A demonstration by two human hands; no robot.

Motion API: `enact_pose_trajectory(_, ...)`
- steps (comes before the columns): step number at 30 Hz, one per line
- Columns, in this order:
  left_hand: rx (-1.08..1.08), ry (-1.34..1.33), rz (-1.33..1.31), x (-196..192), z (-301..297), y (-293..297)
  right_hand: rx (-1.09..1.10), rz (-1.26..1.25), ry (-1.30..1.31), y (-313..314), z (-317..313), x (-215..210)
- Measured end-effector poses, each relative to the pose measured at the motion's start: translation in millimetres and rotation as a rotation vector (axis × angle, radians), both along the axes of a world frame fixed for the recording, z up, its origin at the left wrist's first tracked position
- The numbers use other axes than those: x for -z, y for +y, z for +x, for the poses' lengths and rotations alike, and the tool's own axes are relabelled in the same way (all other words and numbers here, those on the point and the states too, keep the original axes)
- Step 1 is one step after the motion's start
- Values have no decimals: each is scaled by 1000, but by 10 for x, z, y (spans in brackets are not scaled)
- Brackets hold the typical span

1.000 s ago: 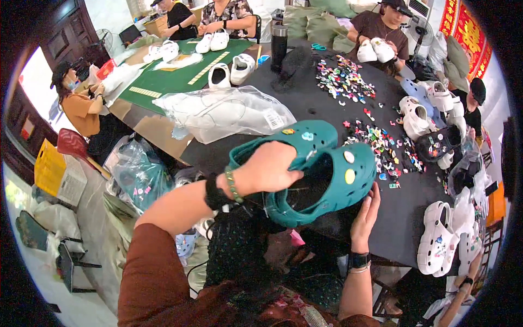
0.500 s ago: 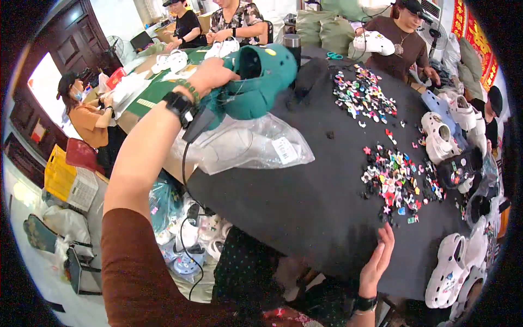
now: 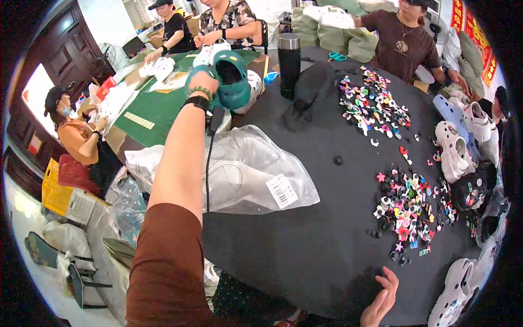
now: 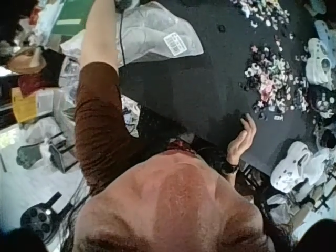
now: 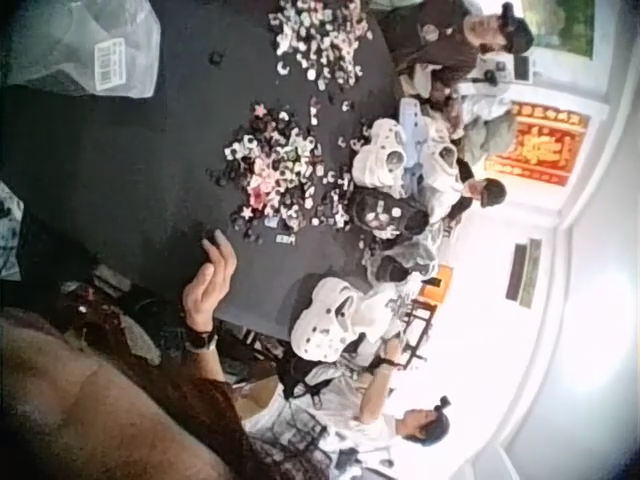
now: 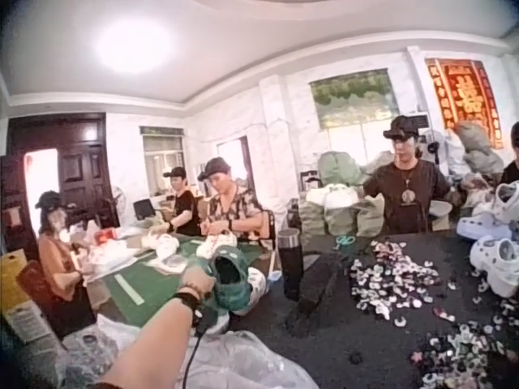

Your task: Apply decorative charms (Jibbitz) to clog-style shoes and organize them into bags.

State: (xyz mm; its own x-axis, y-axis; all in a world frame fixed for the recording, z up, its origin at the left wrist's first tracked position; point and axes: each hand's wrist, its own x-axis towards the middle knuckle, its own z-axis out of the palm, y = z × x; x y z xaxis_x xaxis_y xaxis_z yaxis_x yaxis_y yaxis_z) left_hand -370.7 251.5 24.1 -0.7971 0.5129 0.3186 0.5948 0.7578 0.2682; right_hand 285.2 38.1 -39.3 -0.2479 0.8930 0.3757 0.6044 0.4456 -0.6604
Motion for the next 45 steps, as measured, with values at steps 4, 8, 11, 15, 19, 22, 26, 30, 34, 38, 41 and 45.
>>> enact_pose_trajectory(4, 209, -216, -222, 78, 1, -52, -36, -48, 43, -19, 40, 108)
enact_pose_trajectory(8, 281, -142, -305, -15, 168, -304, -2, -24, 28, -48, 11, 171)
enact_pose_trajectory(11, 396, -59, -394, -188, 519, -607, -15, -30, 3, -30, 107, 212)
enact_pose_trajectory(15, 649, -98, -503, -505, 1085, -1373, -20, 21, 55, -15, 33, 262)
enact_pose_trajectory(19, 850, -59, -671, -488, 1435, -2203, -37, 59, 77, -21, 36, 282)
enact_pose_trajectory(22, 930, 22, -620, -133, 1539, -2734, -60, 103, 78, -28, 6, 281)
enact_pose_trajectory(26, 678, 0, -289, 220, 1868, -3118, -50, 179, -38, -42, -8, 307)
enact_pose_trajectory(30, 831, -81, -35, 133, 1982, -3385, -42, 241, -87, -46, 43, 398)
enact_pose_trajectory(34, 620, -709, 90, -249, 1588, -3359, -39, 246, -91, -43, 78, 408)
enact_pose_trajectory(38, 824, 444, -174, -574, 363, -3302, -26, 266, -129, -44, 94, 356)
enact_pose_trajectory(41, 337, 358, 64, -695, -275, -3018, 12, 272, -166, -61, 146, 352)
enact_pose_trajectory(45, 335, -678, 1702, -851, -1242, -3476, -93, 295, -71, 7, -38, 453)
